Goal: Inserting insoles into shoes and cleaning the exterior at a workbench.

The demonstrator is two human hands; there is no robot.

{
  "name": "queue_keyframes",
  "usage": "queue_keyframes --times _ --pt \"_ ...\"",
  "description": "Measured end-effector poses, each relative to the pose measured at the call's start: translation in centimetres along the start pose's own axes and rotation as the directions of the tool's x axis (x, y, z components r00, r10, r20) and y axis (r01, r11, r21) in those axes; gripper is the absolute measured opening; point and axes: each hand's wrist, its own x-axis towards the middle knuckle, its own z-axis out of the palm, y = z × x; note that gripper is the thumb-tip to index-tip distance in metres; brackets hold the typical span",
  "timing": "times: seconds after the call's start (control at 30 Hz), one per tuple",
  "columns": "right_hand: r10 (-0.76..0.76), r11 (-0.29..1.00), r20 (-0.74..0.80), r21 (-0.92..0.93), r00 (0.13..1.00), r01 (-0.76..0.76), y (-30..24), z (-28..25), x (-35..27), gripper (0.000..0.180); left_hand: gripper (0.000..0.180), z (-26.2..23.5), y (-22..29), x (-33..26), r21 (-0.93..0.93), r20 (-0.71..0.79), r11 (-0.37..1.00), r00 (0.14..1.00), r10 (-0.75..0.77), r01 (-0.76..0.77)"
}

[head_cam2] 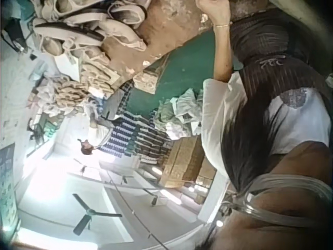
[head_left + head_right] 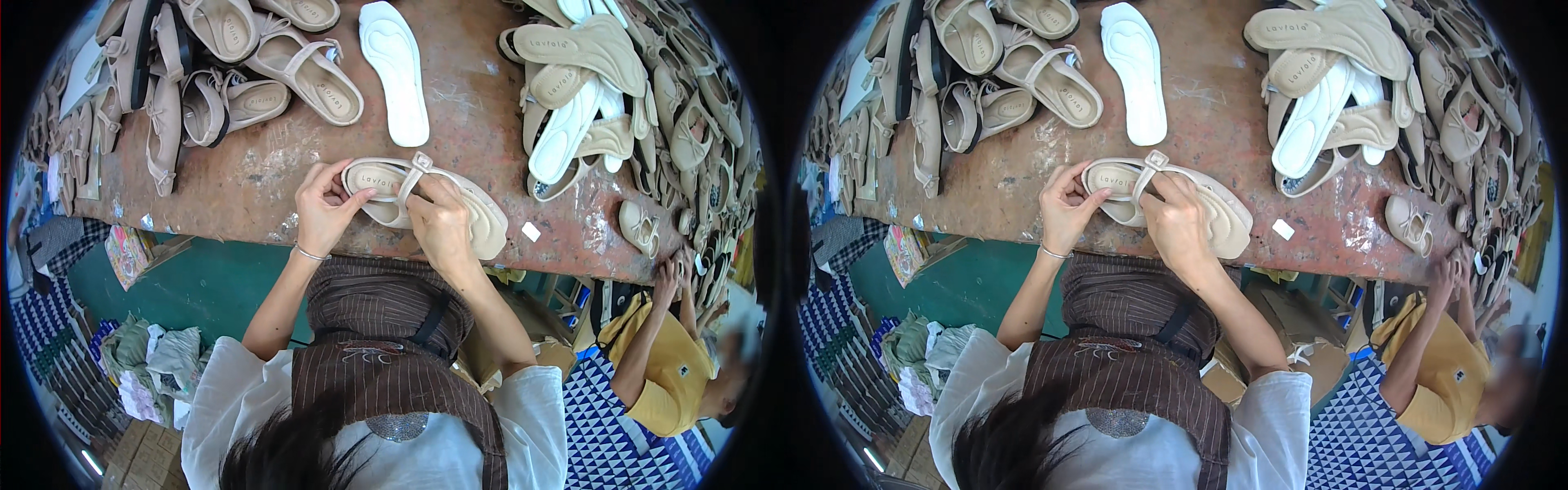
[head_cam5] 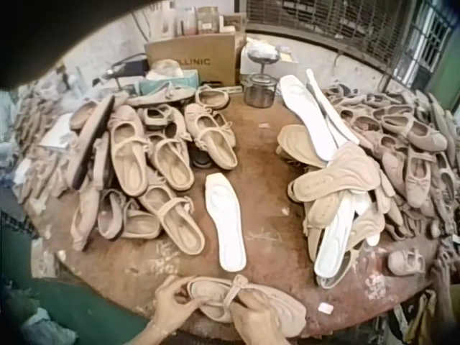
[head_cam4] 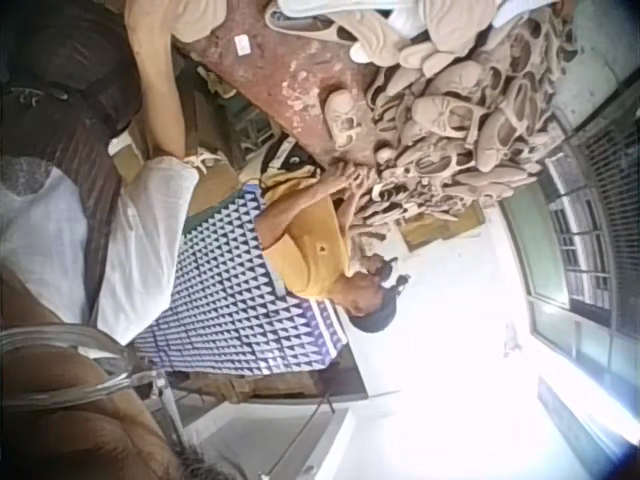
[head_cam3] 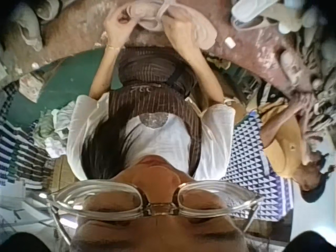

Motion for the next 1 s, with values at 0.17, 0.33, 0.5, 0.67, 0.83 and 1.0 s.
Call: queue_keyframes --times 0.17,0.33,0.5,0.67,0.83,1.0 --pt "-0.026 0.999 0.002 -0.037 1.000 0.026 -0.1 0.7 0.4 0.018 0.040 0.2 -0.2 0.4 -0.011 -0.047 0.999 0.998 0.038 -0.038" --pt "-0.108 0.985 0.091 -0.123 0.990 0.119 0.5 1.1 0.0 0.023 0.020 0.5 -0.1 1.4 0.074 -0.044 0.995 0.997 -0.064 0.068" --pt "-0.278 0.952 0.257 -0.052 0.925 0.301 1.8 0.8 0.6 0.035 0.010 0.6 -0.2 1.9 -0.019 -0.040 0.981 0.981 -0.191 0.191" --pt "-0.146 0.979 0.484 -0.052 0.863 0.195 -0.3 -0.7 1.5 0.042 0.008 0.4 -0.2 2.4 0.142 -0.064 0.990 0.998 -0.005 0.014" --pt "0.007 0.884 0.316 -0.446 0.949 0.142 -2.0 -1.9 -0.6 0.029 0.010 0.1 1.1 2.6 0.265 0.000 0.964 0.999 0.032 -0.031" --pt "0.052 0.947 0.058 -0.321 0.997 -0.031 0.2 -3.9 -0.4 0.023 0.009 -1.1 1.9 -1.0 0.457 0.048 0.889 0.999 0.017 -0.037"
